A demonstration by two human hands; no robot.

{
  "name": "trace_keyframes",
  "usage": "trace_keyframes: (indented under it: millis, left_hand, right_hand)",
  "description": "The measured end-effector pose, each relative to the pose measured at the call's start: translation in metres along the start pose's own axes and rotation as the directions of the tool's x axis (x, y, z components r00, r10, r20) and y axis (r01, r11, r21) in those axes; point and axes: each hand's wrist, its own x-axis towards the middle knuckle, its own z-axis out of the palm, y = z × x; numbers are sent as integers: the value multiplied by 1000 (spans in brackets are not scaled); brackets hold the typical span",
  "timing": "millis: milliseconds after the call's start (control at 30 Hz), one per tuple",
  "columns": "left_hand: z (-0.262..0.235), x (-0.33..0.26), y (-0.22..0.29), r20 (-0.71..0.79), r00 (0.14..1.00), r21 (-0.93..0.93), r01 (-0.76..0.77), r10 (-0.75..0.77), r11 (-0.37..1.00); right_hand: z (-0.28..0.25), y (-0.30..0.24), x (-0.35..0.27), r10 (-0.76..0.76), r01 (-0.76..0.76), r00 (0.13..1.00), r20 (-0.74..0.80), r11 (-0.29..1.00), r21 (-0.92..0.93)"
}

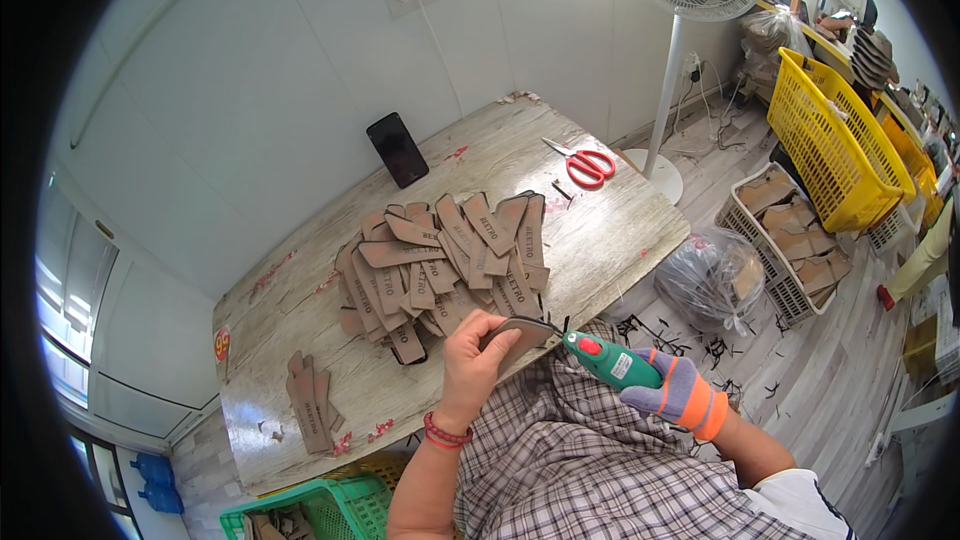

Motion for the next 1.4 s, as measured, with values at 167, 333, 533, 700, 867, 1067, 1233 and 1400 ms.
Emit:
trace_keyframes:
  millis: [167,333,533,700,867,1067,1233,1400]
  left_hand:
    - [-9,3,6,83,997,88,-17,10,996]
    - [-16,9,10,160,987,140,-22,-1,990]
    - [-18,12,19,247,969,162,-13,-28,987]
    - [-17,13,20,337,937,168,36,-92,985]
    - [-14,12,18,405,895,162,130,-186,978]
    - [-41,-8,6,355,902,197,184,-245,963]
    - [-209,-61,-55,-327,892,286,409,-313,867]
    - [-217,-46,-76,-411,818,884,250,403,395]
  right_hand:
    - [-2,-4,-1,68,-67,997,25,997,-46]
    - [-4,-4,0,29,-26,998,48,998,-60]
    - [-3,-11,0,42,-42,996,78,999,-6]
    - [-1,-10,0,-1,1,997,78,1000,2]
    - [2,-4,5,-44,49,996,81,997,-57]
    - [14,-16,12,32,-24,994,109,997,-73]
    - [11,18,16,34,-33,999,-5,990,137]
    - [21,41,26,22,-22,999,-27,1000,21]
